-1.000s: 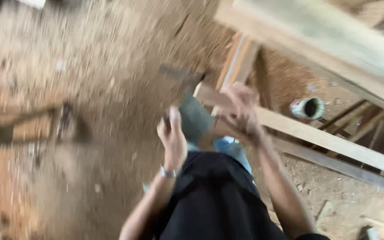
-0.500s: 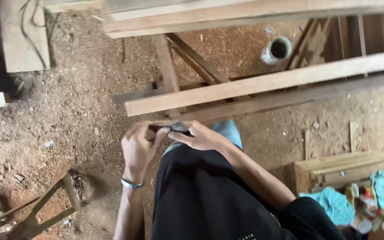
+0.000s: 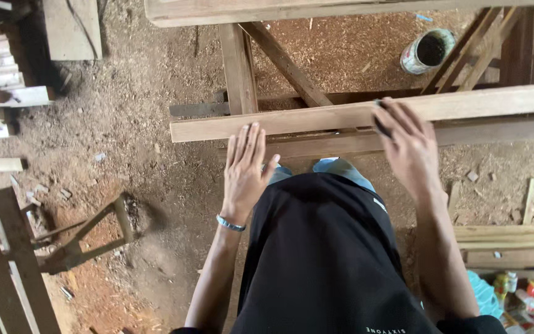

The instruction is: The person sands long pieces of wood using a small piece of sandpaper held in their hands, working across the surface and edges of multiple planks on a wooden stand.

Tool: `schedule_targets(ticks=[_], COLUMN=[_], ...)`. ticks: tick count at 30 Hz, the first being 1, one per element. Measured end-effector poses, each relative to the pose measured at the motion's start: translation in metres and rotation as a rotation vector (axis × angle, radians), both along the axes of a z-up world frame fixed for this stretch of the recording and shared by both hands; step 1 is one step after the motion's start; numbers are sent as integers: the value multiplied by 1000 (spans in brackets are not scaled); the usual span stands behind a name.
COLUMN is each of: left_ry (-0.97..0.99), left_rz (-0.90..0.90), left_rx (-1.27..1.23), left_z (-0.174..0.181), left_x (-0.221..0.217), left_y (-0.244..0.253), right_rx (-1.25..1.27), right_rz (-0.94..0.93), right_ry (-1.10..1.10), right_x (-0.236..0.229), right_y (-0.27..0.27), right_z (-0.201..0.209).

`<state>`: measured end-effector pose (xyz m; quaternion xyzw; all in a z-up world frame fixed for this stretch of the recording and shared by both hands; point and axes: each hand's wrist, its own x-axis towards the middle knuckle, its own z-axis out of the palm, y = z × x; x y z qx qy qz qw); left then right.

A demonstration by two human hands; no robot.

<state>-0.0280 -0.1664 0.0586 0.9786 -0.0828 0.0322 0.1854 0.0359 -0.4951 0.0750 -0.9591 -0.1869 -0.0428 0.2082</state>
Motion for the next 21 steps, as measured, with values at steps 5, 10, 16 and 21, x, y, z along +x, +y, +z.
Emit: schedule_targets(ticks=[5, 10, 16, 21], left_ry=[-16, -43, -26, -95], left_rz=[-26, -55, -7, 93], left_rx=[-11, -53, 19, -27], left_z=[0, 0, 4, 3], left_x=[13, 22, 16, 4], left_y=[-48, -97, -97, -66], right_rx=[-215, -193, -17, -7], right_rz=[19, 155, 237, 271], right_ry=[-80, 0, 88, 134], right_x=[16, 21, 21, 28], right_y=[-31, -25, -5, 8], right_z=[-15, -31, -23, -24])
